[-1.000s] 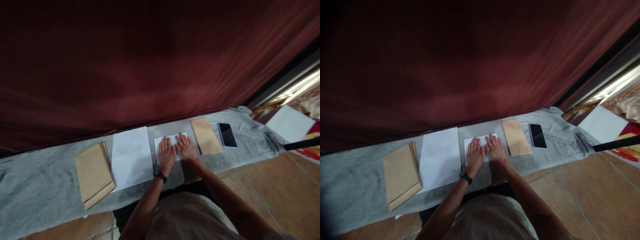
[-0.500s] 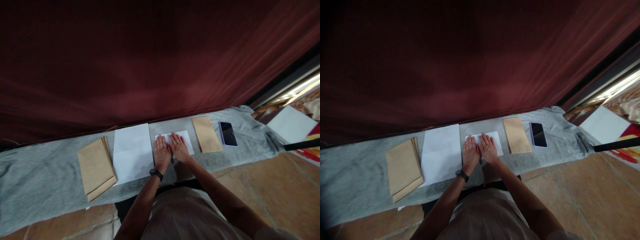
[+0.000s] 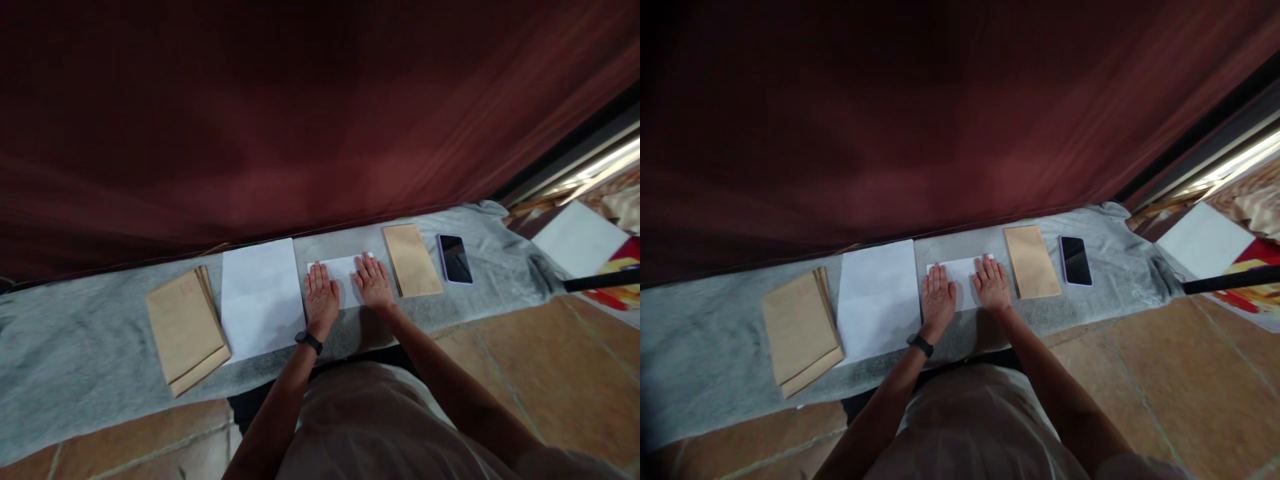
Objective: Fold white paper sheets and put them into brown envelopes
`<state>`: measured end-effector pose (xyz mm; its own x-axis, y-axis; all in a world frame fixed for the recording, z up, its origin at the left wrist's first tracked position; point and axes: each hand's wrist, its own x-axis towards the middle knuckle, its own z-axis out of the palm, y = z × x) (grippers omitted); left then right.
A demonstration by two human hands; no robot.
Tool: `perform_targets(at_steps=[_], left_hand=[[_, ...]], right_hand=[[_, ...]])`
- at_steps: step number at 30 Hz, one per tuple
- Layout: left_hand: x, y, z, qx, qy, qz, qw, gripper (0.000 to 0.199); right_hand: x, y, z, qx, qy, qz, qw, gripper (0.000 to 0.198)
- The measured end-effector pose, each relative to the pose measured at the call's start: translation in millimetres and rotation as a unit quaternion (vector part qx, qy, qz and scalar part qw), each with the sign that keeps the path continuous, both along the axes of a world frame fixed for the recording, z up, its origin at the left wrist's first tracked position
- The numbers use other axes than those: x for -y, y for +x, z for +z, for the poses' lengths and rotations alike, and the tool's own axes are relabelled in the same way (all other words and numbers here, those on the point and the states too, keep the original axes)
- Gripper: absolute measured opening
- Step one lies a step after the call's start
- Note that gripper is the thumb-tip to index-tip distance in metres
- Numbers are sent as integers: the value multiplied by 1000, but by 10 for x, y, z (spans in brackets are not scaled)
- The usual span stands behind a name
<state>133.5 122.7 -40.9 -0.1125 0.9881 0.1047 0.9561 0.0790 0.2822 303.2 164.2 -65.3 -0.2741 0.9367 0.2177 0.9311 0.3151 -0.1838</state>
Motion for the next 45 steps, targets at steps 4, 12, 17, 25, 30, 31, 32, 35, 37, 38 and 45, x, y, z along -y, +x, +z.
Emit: perform_targets(at_steps=[4, 12, 17, 25, 30, 31, 32, 35, 37, 38, 45], left_hand=[[6, 226, 61, 17, 6, -55, 998, 60], [72, 274, -13, 13, -23, -66, 997, 62], [142, 91, -50, 2, -12, -17, 1000, 64], [266, 57, -65, 9, 10, 57, 998, 63], [462, 167, 31, -6, 6, 1, 1000, 62], [521, 207, 45, -7, 3, -33, 999, 62], [581, 245, 52, -8, -2, -63, 998, 62], [726, 313, 43, -6, -18, -78, 997, 65], [779, 305, 22, -7, -19, -51, 998, 67], [794, 289, 11, -8, -18, -41, 999, 67], [832, 208, -35, -23, -8, -28, 999, 66]], right_hand=[[5, 4, 19, -2, -15, 6, 1000, 57], [5, 6, 50, 1, -21, 2, 1000, 59], [8, 8, 42, 2, -13, 3, 1000, 59], [13, 19, 58, -9, -14, 9, 1000, 59], [26, 9, 71, -16, -10, 10, 1000, 58], [28, 6, 69, -17, -7, 9, 1000, 57], [29, 5, 64, -19, -4, 8, 1000, 57], [19, 9, 46, -26, 2, 9, 1000, 57], [4, 16, 42, -29, 2, 10, 1000, 57], [-2, 16, 47, -30, 0, 10, 1000, 57], [251, -194, 145, -35, -21, 31, 999, 58]])
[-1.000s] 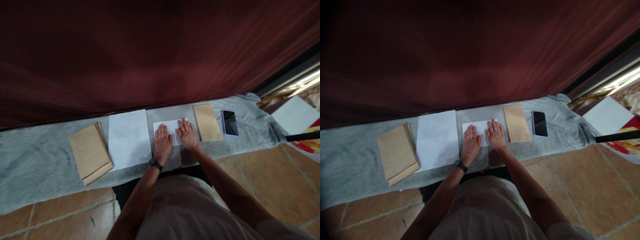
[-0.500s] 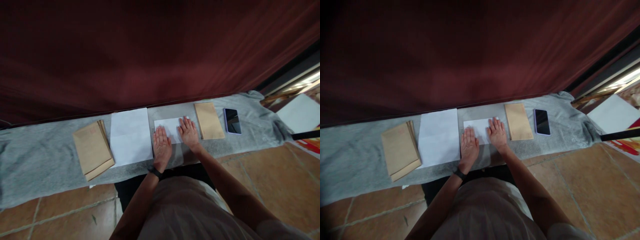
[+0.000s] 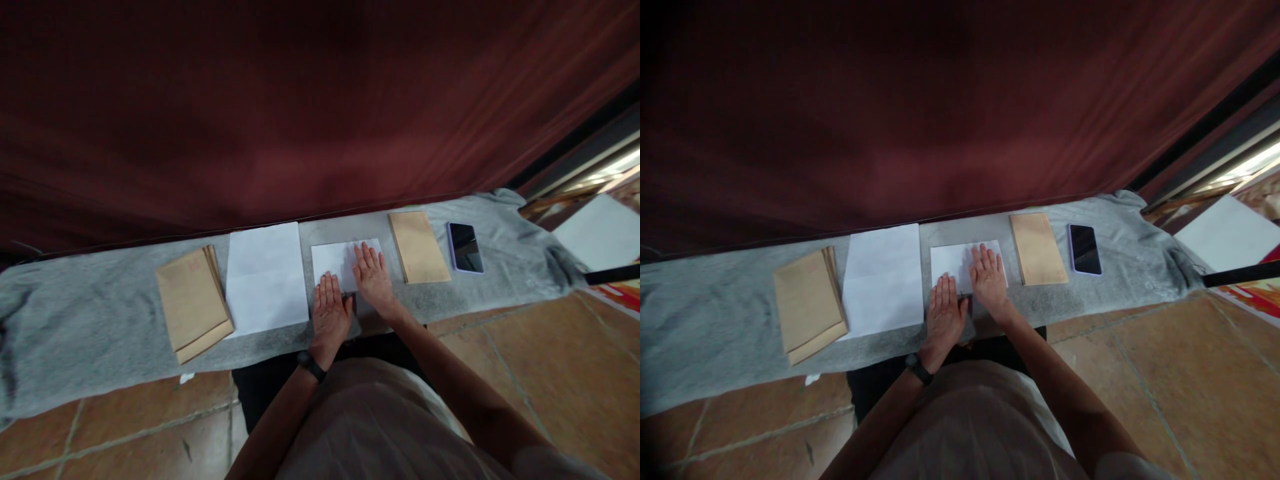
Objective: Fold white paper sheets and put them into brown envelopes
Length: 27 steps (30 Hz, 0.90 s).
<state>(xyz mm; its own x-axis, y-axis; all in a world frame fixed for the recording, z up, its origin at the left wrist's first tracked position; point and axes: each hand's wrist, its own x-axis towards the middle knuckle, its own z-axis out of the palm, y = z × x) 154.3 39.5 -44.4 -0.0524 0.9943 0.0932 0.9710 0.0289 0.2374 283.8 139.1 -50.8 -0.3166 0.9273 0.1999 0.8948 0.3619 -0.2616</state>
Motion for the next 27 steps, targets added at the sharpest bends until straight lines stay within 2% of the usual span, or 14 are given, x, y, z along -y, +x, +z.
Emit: perform_targets(at_steps=[2, 4, 10, 15, 21, 24, 27], left_hand=[[-2, 4, 5, -4, -3, -6, 1000, 65], [-7, 8, 19, -6, -5, -10, 1000, 63], [6, -11, 39, 12, 6, -4, 1000, 62], [-56, 39, 57, 21, 13, 8, 1000, 61], [-564, 250, 77, 37, 11, -91, 995, 61], [-831, 231, 30, 30, -1, -89, 996, 60], [-984, 90, -31, 23, 2, -62, 998, 61]], right_hand=[[161, -73, -2, 4, -14, 57, 998, 57], [297, -84, -28, 8, -20, 76, 997, 56], [395, 188, -126, 4, 28, -17, 999, 57], [390, 282, -157, 1, 52, -35, 998, 59], [415, 259, -156, 8, 50, -30, 998, 56], [411, 256, -146, 15, 53, -31, 998, 55], [404, 251, -148, 12, 54, -34, 998, 57]])
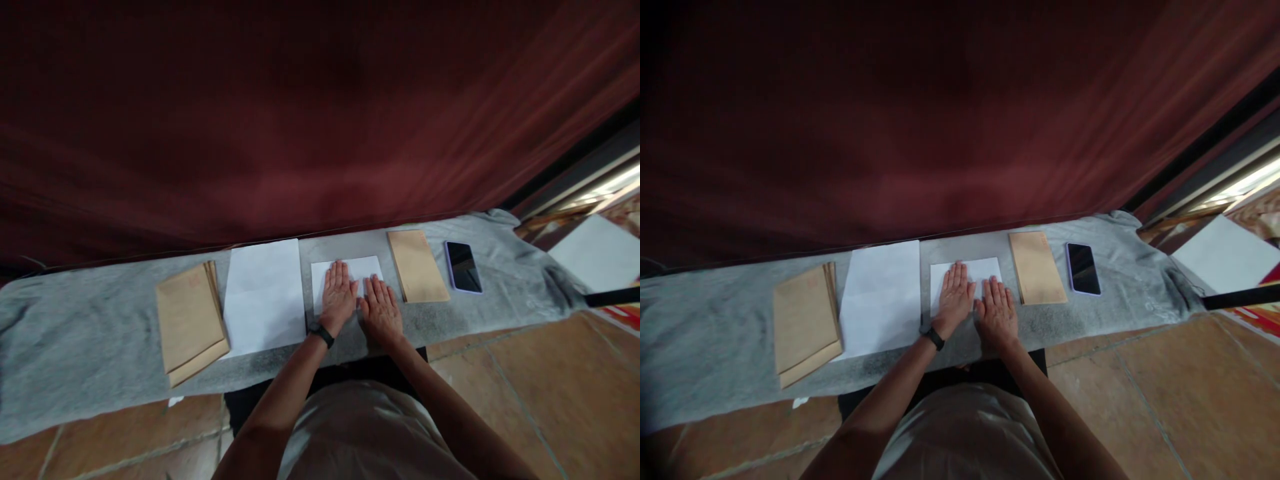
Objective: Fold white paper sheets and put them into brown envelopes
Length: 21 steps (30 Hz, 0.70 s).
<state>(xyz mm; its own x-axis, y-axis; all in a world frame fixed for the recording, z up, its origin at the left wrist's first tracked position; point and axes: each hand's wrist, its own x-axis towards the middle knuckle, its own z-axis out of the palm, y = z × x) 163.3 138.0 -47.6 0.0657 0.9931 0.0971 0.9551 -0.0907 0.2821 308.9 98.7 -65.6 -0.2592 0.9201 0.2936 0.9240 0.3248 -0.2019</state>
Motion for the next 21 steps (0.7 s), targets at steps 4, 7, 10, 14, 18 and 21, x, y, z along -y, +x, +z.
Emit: perform_targets(at_steps=[4, 7, 10, 14, 18, 21], left_hand=[[-59, -222, -36, -15, 7, 50, 999, 61], [-64, -311, -16, -29, -2, 65, 997, 60], [-81, -354, 42, -29, -21, 69, 997, 58], [-145, -439, 195, -29, -45, 55, 997, 53], [-274, -561, 365, -15, -71, 32, 997, 47], [-404, -653, 434, -3, -84, 25, 996, 41]], right_hand=[[-2, -5, -11, 0, -1, -5, 1000, 59], [1, -3, -11, 9, -3, -6, 1000, 59], [0, 0, -11, 12, 0, -7, 1000, 58], [-5, -1, -21, 3, 3, -7, 1000, 59], [-6, -2, -25, 2, 3, -8, 1000, 59], [-7, 1, -19, 3, 5, -5, 1000, 58]])
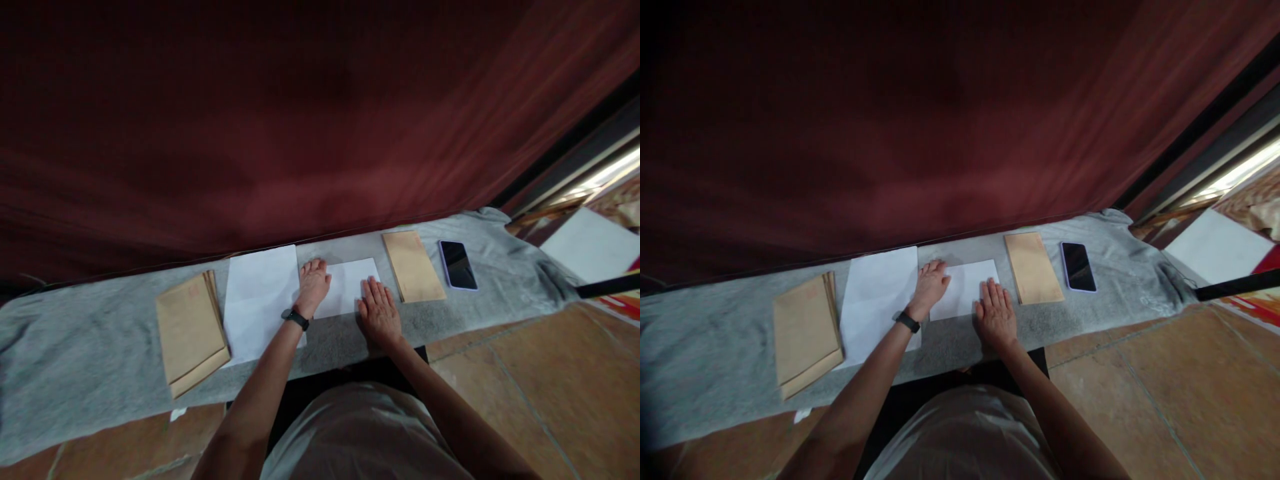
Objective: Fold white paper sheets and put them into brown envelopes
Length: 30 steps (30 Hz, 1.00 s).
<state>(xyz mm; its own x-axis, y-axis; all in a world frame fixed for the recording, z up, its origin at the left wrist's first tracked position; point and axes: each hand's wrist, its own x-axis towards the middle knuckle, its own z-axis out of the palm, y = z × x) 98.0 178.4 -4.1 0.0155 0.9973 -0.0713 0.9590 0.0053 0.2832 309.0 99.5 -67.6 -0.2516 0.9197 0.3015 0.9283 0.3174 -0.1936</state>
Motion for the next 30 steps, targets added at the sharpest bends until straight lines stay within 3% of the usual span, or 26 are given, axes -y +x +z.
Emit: perform_targets(at_steps=[7, 13, 15, 18, 23, 30], left_hand=[[-153, -130, 67, 87, -28, 31, 995, 22], [47, -271, 183, 240, -31, 143, 960, 12], [186, -316, 192, 313, -27, 186, 931, 8], [481, -270, 133, 433, -21, 255, 864, 14], [1036, 101, -84, 581, -19, 326, 746, 19], [1382, 418, -186, 666, -32, 315, 675, 22]], right_hand=[[-3, 8, 44, -21, -20, 4, 1000, 57], [-41, 128, 51, -118, -34, 27, 992, 56], [-44, 190, 56, -168, -31, 25, 985, 59], [-10, 238, 73, -204, -22, 24, 978, 60], [125, 180, 79, -216, -34, 76, 973, 56], [247, 262, 105, -167, -49, 101, 980, 51]])
